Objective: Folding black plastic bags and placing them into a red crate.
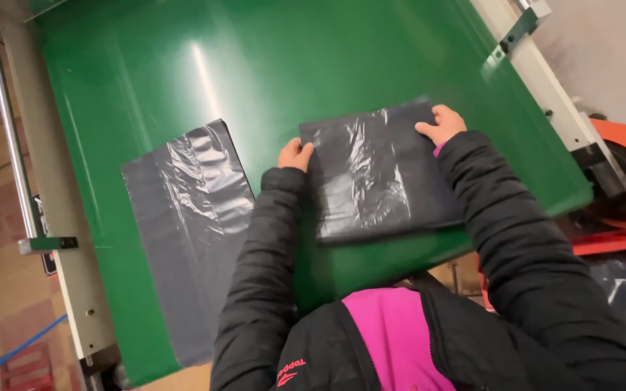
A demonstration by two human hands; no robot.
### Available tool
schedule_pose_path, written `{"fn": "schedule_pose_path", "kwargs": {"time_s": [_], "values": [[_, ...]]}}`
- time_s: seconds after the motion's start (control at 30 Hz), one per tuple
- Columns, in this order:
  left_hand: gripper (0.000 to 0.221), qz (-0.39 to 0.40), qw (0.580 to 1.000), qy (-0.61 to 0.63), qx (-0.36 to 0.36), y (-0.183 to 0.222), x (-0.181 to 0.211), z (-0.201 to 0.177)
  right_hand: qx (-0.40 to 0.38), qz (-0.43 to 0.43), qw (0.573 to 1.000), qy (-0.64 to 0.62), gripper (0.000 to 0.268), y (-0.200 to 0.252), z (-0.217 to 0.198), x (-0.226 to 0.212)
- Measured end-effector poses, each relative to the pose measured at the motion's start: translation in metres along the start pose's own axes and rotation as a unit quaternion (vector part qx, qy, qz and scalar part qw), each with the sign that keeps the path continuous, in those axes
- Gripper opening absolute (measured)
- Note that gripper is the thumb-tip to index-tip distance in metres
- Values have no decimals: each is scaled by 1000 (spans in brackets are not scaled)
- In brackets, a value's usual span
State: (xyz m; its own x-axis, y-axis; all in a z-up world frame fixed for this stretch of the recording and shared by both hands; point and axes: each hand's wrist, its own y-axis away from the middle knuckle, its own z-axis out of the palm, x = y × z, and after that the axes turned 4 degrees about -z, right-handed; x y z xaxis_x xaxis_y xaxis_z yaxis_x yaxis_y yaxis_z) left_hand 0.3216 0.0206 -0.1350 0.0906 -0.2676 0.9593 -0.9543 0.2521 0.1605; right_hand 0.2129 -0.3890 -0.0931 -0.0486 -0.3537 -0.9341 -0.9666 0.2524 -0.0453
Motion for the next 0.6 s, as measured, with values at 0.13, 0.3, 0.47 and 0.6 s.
{"fn": "schedule_pose_path", "kwargs": {"time_s": [0.13, 0.3, 0.47, 0.6], "values": [[28, 36, 993, -97, 48, 8, 15, 1, 34, 80, 981, 172, 57, -7, 3, -35], [34, -1, 978, -176, 112, 14, 27, 5, 37, -55, 948, 310, 56, -24, -2, -82], [44, 111, 904, -380, 160, 77, 166, 13, -145, -117, 891, 413, 55, -55, 8, -68], [50, 198, 911, -359, 43, 114, 146, 51, -231, -36, 862, 449, 48, -70, 21, -78]]}}
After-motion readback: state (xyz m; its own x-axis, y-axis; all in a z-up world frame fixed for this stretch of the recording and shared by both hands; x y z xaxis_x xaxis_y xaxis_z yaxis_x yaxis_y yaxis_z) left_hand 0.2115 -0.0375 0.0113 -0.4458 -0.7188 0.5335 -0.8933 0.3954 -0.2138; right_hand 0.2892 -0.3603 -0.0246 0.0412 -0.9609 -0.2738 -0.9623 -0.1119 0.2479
